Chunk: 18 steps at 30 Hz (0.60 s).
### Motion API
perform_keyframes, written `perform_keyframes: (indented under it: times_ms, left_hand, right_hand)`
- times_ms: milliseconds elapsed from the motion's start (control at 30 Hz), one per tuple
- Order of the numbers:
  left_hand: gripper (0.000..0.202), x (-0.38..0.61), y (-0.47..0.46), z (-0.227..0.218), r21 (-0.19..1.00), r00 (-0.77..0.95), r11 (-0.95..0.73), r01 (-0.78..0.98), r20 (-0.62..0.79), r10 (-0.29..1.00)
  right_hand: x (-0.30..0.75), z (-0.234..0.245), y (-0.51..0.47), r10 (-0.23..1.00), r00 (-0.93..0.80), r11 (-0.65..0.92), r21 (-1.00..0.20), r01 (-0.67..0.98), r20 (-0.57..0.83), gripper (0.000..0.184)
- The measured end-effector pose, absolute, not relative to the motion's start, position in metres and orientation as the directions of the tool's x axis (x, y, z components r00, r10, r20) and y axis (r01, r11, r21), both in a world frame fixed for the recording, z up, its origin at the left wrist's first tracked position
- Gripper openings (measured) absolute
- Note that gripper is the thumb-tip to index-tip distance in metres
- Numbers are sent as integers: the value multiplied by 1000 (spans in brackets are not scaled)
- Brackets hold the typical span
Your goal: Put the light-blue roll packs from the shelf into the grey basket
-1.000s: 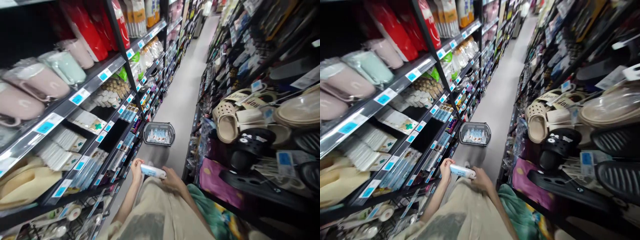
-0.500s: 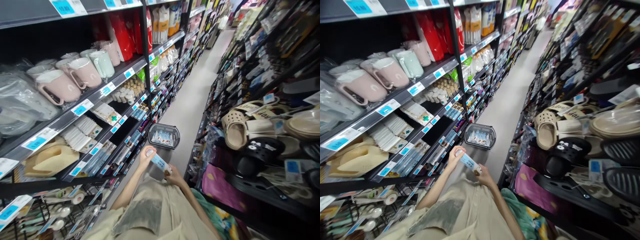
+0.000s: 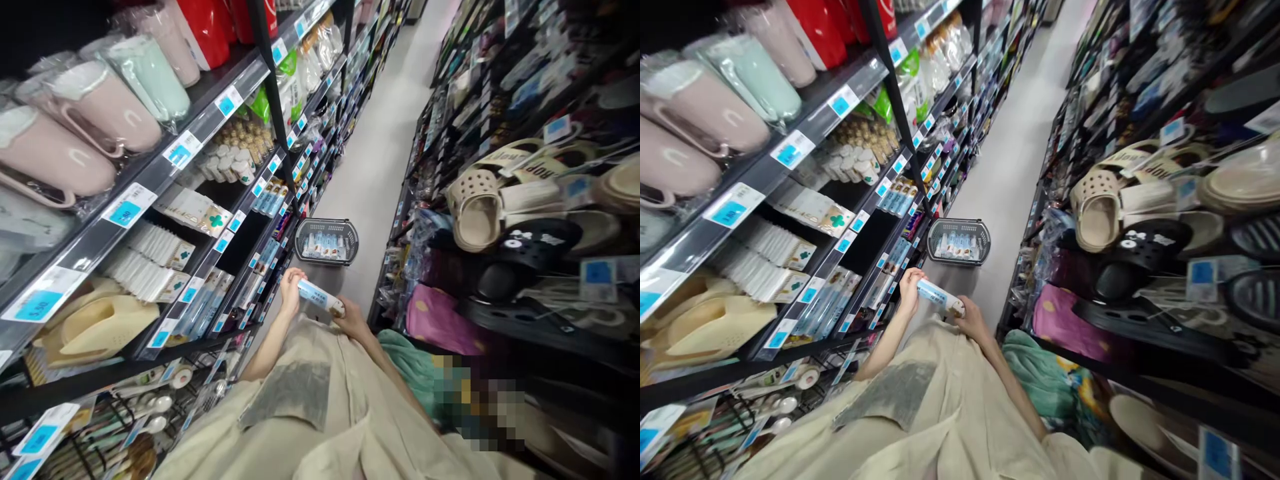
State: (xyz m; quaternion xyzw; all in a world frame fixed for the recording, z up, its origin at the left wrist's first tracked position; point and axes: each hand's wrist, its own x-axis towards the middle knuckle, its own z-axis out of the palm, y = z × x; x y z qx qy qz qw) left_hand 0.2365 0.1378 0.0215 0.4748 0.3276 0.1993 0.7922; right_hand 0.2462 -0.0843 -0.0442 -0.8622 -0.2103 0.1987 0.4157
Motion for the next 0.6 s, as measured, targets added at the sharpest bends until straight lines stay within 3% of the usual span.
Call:
perform_keyframes:
  times_ms: [133, 333, 600]
  left_hand:
    - [24, 242, 142, 15, 843, 626, 537, -10, -414, 661]
    - [33, 240, 149, 10, 859, 688, 502, 102, -425, 588]
    - [39, 240, 158, 2, 856, 708, 491, 164, -449, 545]
  right_hand:
    - [254, -43, -83, 471, 870, -628, -748, 214, -147, 45]
    - [258, -29, -80, 471, 811, -771, -608, 188, -347, 31]
    - [263, -9, -72, 441, 774, -842, -508, 181, -455, 29]
